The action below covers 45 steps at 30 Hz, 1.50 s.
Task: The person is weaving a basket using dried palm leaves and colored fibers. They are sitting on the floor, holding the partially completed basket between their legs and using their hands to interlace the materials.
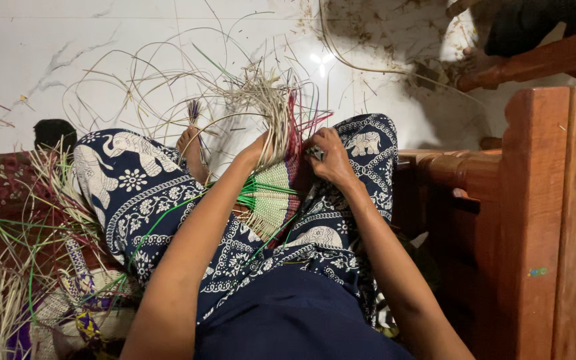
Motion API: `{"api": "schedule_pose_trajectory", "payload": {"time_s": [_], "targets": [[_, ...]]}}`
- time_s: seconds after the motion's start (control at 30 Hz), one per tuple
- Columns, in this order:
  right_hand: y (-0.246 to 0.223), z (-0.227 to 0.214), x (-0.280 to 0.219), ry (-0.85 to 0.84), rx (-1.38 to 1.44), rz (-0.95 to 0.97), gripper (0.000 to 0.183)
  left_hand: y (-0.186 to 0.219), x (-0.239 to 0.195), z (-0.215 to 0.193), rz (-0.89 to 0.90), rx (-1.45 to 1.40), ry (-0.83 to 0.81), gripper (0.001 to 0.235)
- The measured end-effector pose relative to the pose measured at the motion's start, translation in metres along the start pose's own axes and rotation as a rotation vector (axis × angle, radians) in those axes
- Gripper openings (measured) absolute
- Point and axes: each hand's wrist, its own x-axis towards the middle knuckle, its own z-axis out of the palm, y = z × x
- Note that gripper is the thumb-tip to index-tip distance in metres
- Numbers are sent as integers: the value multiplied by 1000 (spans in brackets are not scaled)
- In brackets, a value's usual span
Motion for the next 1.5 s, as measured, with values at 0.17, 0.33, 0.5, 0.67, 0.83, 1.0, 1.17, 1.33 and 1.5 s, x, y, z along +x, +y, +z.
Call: {"api": "schedule_pose_trajectory", "payload": {"time_s": [0.17, 0.33, 0.5, 0.67, 0.83, 1.0, 1.17, 1.33, 1.5], "targets": [[0, 4, 9, 72, -6, 65, 15, 25, -15, 9, -72, -254, 25, 12], [-5, 11, 14, 137, 155, 72, 17, 95, -45, 17, -102, 186, 301, 23], [-8, 5, 14, 68, 35, -6, 17, 119, -56, 10, -63, 320, 235, 27], [-10, 0, 2, 33, -29, -54, 18, 99, -36, 18, -43, 170, 160, 12], [4, 4, 4, -9, -89, 29, 27, 79, -32, 14, -50, 229, 124, 13], [10, 16, 14, 49, -108, 76, 12, 89, -40, 18, 26, 203, 181, 11], [5, 12, 14, 195, -17, 31, 16, 94, -44, 26, 47, 269, 319, 10], [-2, 5, 12, 151, 69, 61, 16, 97, -48, 18, 90, 255, 303, 15], [-8, 1, 10, 85, 27, -2, 7, 103, -42, 10, -114, 155, 184, 13]]}}
